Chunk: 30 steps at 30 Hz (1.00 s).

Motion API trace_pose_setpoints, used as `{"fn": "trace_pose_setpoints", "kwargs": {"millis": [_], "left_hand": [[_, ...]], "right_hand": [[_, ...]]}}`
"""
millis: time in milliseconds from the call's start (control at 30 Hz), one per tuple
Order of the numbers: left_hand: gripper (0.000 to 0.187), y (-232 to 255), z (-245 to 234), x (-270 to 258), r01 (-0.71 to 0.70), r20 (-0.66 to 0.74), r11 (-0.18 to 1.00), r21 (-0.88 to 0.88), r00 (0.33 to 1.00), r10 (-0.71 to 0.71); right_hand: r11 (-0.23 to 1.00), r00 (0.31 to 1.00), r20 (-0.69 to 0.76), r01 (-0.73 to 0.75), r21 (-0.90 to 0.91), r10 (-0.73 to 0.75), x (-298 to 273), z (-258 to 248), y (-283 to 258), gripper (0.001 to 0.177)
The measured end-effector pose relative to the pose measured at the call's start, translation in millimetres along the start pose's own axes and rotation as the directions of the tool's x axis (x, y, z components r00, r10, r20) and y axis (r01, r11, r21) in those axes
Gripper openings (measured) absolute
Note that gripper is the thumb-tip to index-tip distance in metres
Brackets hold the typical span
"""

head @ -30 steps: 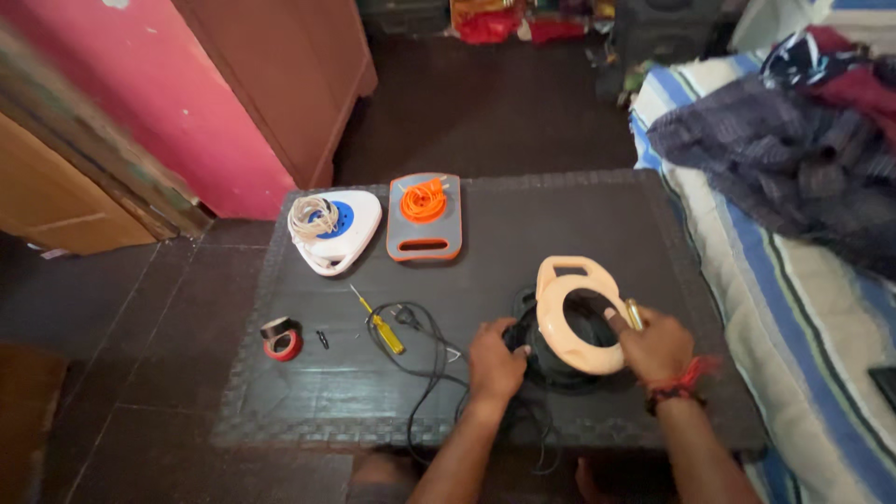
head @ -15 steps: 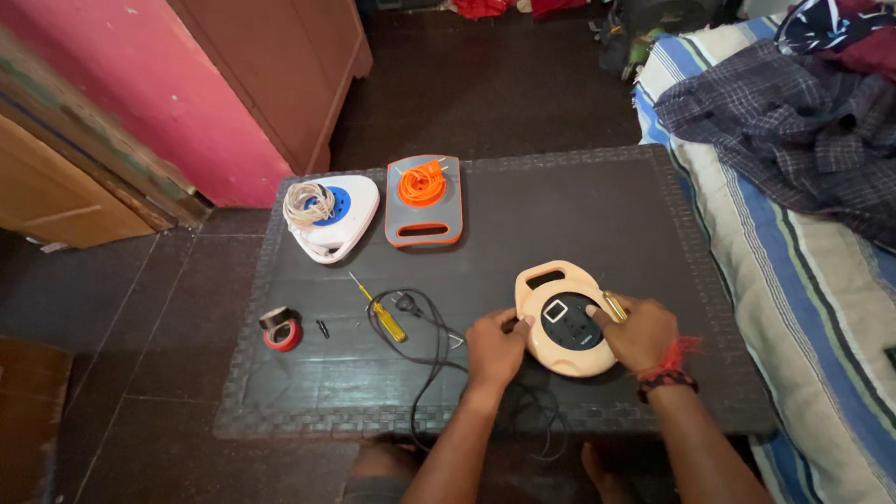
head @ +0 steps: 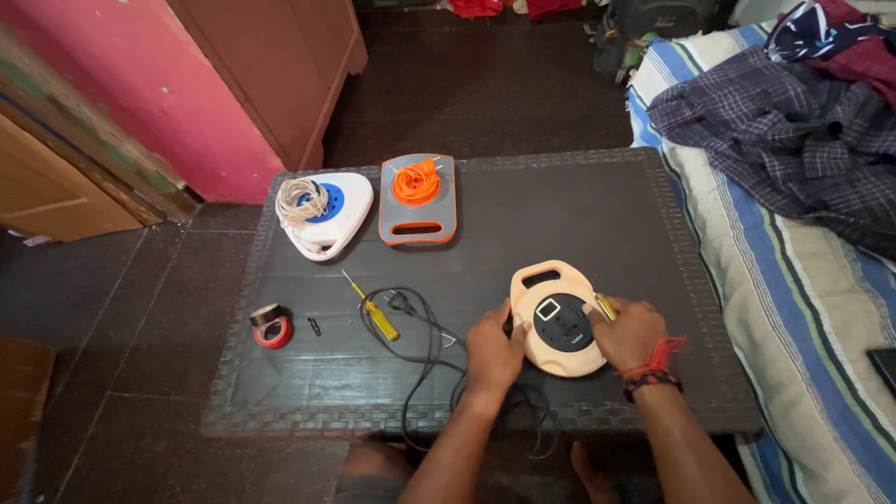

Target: The person disassembles a black extension cord reel using a screwdriver, removes the internal components, and wraps electrical tape around the plug. They then reassemble the reel, securing the casing with screws.

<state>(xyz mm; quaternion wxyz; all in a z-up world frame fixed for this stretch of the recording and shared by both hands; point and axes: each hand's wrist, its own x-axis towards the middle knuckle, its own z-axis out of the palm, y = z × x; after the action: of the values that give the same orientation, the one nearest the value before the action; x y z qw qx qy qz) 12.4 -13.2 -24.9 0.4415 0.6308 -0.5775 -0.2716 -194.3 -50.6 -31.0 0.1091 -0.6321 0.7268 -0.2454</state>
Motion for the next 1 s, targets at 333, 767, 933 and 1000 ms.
{"fn": "trace_pose_setpoints", "kwargs": {"millis": [333, 767, 933, 1000], "left_hand": [[0.049, -10, 4, 2, 0.054, 0.04, 0.998, 0.028, 0.998, -0.055], [0.064, 16, 1, -4, 0.054, 0.051, 0.996, 0.073, 0.997, -0.058], [0.064, 14, 4, -4, 0.034, 0.038, 0.995, 0.09, 0.999, -0.037], [0.065, 13, 6, -3, 0.029, 0.028, 0.995, 0.097, 0.999, -0.032]], "right_hand": [[0.983, 0.967, 0.186, -0.157, -0.095, 0.173, 2, -20, -13, 0.044], [0.997, 0.992, 0.104, -0.067, -0.036, 0.07, 0, -19, -14, 0.053], [0.988, 0.986, 0.095, -0.144, 0.054, 0.139, -3, -20, -13, 0.043], [0.99, 0.988, 0.078, -0.136, 0.042, 0.132, -2, -18, -14, 0.043]]}}
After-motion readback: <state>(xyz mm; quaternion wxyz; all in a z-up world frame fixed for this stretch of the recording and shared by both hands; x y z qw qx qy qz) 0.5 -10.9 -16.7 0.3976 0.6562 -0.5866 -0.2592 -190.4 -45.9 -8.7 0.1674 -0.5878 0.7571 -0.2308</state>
